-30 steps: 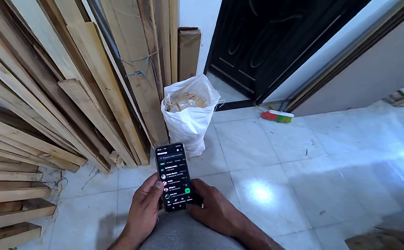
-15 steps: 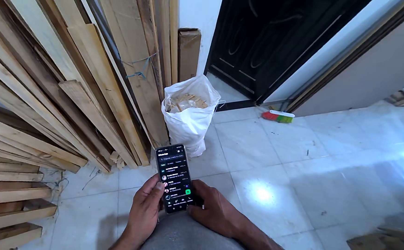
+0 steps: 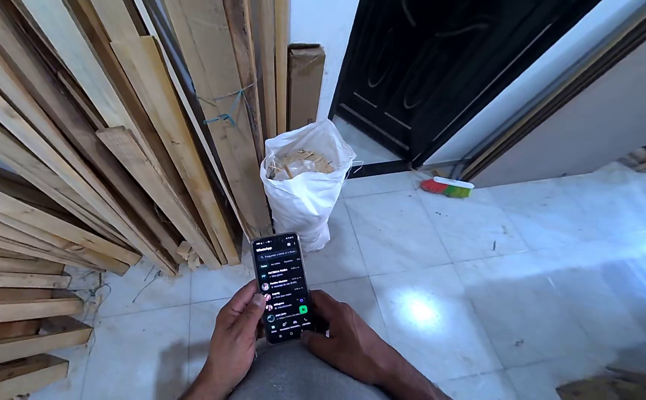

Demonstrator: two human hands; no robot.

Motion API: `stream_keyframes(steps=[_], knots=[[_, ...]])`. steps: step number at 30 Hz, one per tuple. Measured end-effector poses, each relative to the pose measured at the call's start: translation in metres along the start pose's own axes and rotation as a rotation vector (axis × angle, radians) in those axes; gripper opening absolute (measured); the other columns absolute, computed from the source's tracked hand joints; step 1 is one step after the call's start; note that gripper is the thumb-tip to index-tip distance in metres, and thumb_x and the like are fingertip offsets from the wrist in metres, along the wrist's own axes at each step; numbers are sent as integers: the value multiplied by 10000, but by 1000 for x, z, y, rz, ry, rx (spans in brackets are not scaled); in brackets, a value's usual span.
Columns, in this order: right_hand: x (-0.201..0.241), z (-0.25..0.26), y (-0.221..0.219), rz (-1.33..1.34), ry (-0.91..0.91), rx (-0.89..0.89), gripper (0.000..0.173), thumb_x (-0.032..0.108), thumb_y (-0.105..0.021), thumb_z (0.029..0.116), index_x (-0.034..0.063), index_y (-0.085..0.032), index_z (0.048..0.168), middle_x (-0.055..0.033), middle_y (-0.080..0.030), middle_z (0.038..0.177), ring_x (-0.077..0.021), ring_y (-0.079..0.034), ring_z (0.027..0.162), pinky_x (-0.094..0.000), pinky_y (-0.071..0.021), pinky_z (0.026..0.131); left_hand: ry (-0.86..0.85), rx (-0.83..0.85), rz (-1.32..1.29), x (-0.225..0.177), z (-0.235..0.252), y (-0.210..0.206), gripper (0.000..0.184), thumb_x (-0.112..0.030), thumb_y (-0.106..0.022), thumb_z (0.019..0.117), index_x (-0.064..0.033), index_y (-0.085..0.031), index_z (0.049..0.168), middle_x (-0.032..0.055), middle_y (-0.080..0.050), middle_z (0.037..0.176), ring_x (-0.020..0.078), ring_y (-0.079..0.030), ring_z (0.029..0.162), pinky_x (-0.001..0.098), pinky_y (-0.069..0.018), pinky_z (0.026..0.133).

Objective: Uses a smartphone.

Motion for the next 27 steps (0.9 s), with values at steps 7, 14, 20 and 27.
stream_keyframes(steps=[7,14,20,27], knots=[[0,-1,0,-3,10,2,445,252,-678,927,94,-550,1322,-5,-732,1097,-97,-719,974,-344,-614,865,-11,6,7,-1,0,0,379,-116,-373,1086,76,-541,1367,229,-694,1169,307,-722,1010,469,-628,865],[1,-1,0,-4,10,-3,440,245,-673,923,95,-552,1320,-10,-732,1106,-102,-720,980,-353,-616,865,-8,8,8,0,-1,0,383,-128,-380,1091,74,-536,1375,229,-691,1176,315,-719,1019,484,-625,874],[1,-3,0,-14,9,-7,426,245,-671,924,93,-557,1306,-5,-734,1092,-102,-721,971,-349,-616,856,-10,11,3,0,-1,-2,377,-118,-378,1088,77,-544,1365,234,-691,1171,317,-720,1018,484,-623,879],[2,-5,0,-11,23,-15,422,240,-671,928,95,-558,1308,-6,-736,1094,-100,-721,971,-348,-615,861,-7,16,8,-3,-2,-4,381,-119,-374,1089,76,-537,1373,235,-690,1177,319,-719,1020,483,-625,876]])
Point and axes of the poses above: each hand's wrist, its own z-axis towards the middle knuckle, its own y-axis out of the back of the hand, x = y × z, the point moved 3 cm from there along z, towards the middle knuckle
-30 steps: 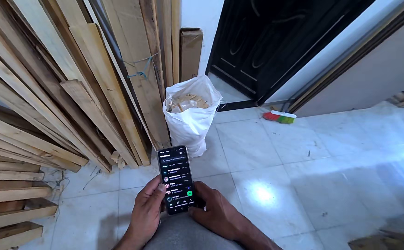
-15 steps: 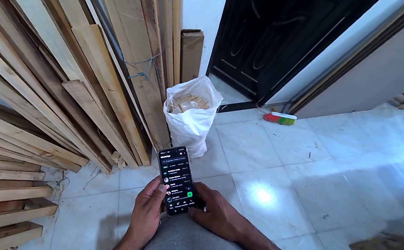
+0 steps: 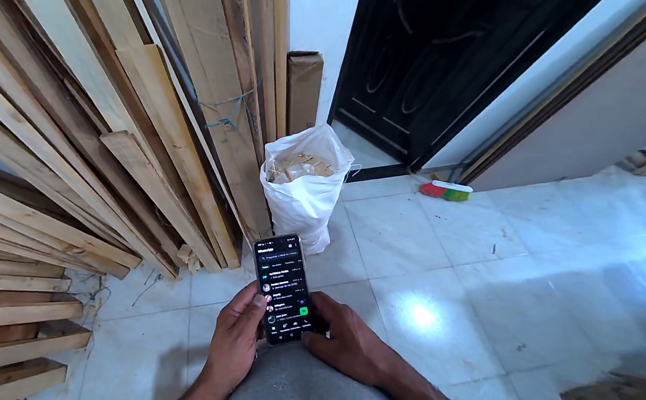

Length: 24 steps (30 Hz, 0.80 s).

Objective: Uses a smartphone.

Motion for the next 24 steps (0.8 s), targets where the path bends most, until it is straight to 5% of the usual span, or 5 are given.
stream_keyframes(steps=[24], knots=[[3,-1,2,7,9,2,407,249,-670,930,98,-564,1293,2,-735,1086,-103,-722,968,-356,-617,858,-13,8,31,-4,-1,-1,379,-126,-379,1087,65,-551,1365,225,-693,1171,308,-716,1016,482,-620,880]])
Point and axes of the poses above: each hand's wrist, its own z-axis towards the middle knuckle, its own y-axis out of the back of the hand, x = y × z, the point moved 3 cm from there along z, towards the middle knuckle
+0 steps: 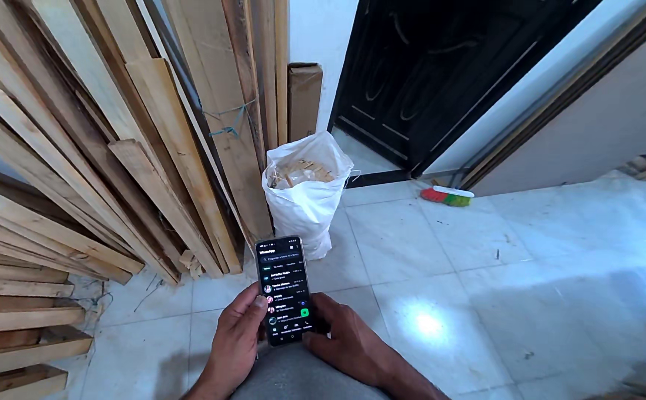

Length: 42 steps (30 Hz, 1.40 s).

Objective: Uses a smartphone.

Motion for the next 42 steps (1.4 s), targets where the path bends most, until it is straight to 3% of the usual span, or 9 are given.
stream_keyframes(steps=[42], knots=[[-8,2,-3,26,-15,9,400,250,-668,936,91,-563,1288,-5,-737,1103,-103,-723,989,-352,-618,875,29,3,-40,9,2,4,379,-119,-379,1089,69,-541,1376,238,-688,1180,319,-716,1016,479,-621,874]])
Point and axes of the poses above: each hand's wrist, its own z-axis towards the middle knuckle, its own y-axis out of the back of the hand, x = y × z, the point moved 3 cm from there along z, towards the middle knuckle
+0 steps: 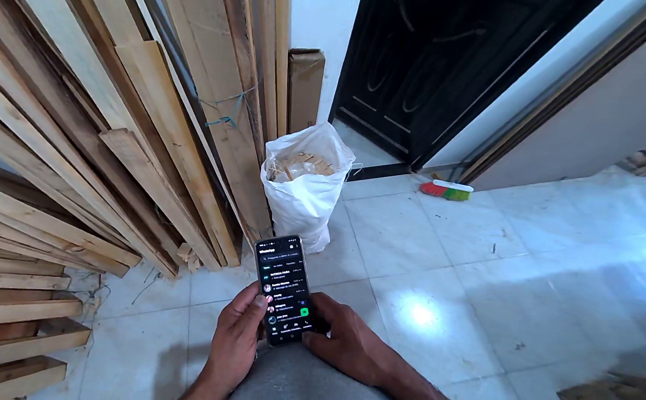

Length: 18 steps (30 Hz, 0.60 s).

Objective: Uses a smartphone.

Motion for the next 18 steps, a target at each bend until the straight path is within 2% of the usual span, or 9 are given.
stream_keyframes(steps=[18], knots=[[3,0,1,-13,6,-2,379,249,-663,941,97,-568,1276,2,-738,1086,-104,-724,976,-351,-619,861,-1,4,10,-3,0,-1,381,-126,-379,1085,72,-553,1360,238,-692,1170,319,-719,1006,485,-623,867]])
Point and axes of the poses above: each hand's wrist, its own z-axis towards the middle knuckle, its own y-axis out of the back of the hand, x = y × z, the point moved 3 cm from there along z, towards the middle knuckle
